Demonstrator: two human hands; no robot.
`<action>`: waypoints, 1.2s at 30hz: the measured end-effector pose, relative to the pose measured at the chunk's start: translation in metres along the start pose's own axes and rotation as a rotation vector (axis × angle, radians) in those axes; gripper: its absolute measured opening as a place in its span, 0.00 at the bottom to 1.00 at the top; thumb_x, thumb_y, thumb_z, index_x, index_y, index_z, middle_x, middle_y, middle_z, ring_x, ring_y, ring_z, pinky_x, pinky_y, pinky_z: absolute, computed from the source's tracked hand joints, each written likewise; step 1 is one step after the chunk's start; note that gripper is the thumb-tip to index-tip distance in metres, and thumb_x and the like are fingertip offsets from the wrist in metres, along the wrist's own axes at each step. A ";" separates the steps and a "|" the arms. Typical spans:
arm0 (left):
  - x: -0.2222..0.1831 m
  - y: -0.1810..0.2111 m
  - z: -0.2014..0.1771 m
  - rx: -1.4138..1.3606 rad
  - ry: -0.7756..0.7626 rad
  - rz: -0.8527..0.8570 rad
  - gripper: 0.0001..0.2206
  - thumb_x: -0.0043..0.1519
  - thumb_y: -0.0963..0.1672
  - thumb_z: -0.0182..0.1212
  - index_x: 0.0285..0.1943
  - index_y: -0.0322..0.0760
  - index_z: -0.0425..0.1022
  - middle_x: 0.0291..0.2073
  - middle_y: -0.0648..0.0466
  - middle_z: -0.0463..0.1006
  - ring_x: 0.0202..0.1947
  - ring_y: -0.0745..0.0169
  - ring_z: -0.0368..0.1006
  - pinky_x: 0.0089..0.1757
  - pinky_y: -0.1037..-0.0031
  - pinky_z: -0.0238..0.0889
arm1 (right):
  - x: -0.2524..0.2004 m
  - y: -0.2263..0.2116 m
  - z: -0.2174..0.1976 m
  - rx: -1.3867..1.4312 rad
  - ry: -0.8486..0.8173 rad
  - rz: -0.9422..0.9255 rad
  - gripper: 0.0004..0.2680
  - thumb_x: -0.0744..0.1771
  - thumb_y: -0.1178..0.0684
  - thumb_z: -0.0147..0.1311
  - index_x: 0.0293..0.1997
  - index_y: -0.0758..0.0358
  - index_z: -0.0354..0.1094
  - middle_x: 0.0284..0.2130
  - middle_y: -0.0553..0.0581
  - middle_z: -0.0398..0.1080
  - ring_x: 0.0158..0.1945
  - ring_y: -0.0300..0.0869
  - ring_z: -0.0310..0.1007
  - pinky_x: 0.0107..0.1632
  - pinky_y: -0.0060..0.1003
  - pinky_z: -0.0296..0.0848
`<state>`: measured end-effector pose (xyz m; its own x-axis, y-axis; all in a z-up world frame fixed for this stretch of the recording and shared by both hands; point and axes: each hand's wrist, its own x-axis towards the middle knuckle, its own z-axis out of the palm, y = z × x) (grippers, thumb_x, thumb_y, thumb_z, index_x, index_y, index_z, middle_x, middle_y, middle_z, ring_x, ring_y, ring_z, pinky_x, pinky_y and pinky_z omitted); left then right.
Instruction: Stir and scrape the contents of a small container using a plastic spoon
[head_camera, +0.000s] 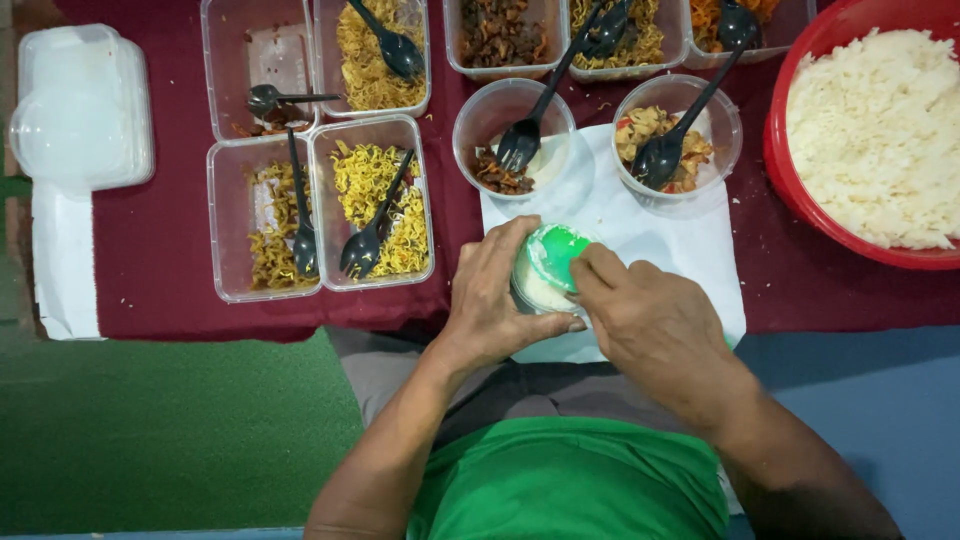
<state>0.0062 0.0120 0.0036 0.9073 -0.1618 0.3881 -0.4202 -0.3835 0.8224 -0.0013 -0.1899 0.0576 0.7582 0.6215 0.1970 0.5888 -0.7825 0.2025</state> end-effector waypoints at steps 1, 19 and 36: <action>0.000 0.000 0.000 0.002 0.002 0.001 0.46 0.38 0.52 0.84 0.67 0.35 0.67 0.55 0.47 0.76 0.54 0.48 0.75 0.53 0.66 0.59 | 0.001 0.002 -0.004 0.000 0.002 -0.001 0.13 0.63 0.52 0.55 0.54 0.52 0.71 0.45 0.47 0.68 0.21 0.38 0.67 0.25 0.30 0.69; -0.003 -0.001 -0.003 -0.001 -0.007 0.022 0.46 0.38 0.51 0.84 0.67 0.36 0.67 0.55 0.47 0.76 0.53 0.48 0.76 0.53 0.66 0.60 | 0.007 0.030 0.011 0.509 0.014 -0.123 0.05 0.69 0.52 0.53 0.48 0.53 0.70 0.50 0.46 0.70 0.35 0.55 0.71 0.38 0.48 0.69; -0.003 0.001 -0.006 -0.011 -0.044 0.043 0.47 0.41 0.54 0.82 0.69 0.32 0.65 0.57 0.43 0.75 0.54 0.45 0.76 0.53 0.63 0.60 | -0.048 -0.006 0.053 0.819 0.262 0.668 0.10 0.65 0.46 0.70 0.46 0.55 0.78 0.33 0.53 0.76 0.37 0.50 0.79 0.35 0.39 0.73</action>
<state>0.0029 0.0178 0.0063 0.8883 -0.2179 0.4042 -0.4583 -0.3651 0.8103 -0.0260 -0.2168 -0.0036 0.9684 -0.0260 0.2482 0.1616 -0.6926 -0.7030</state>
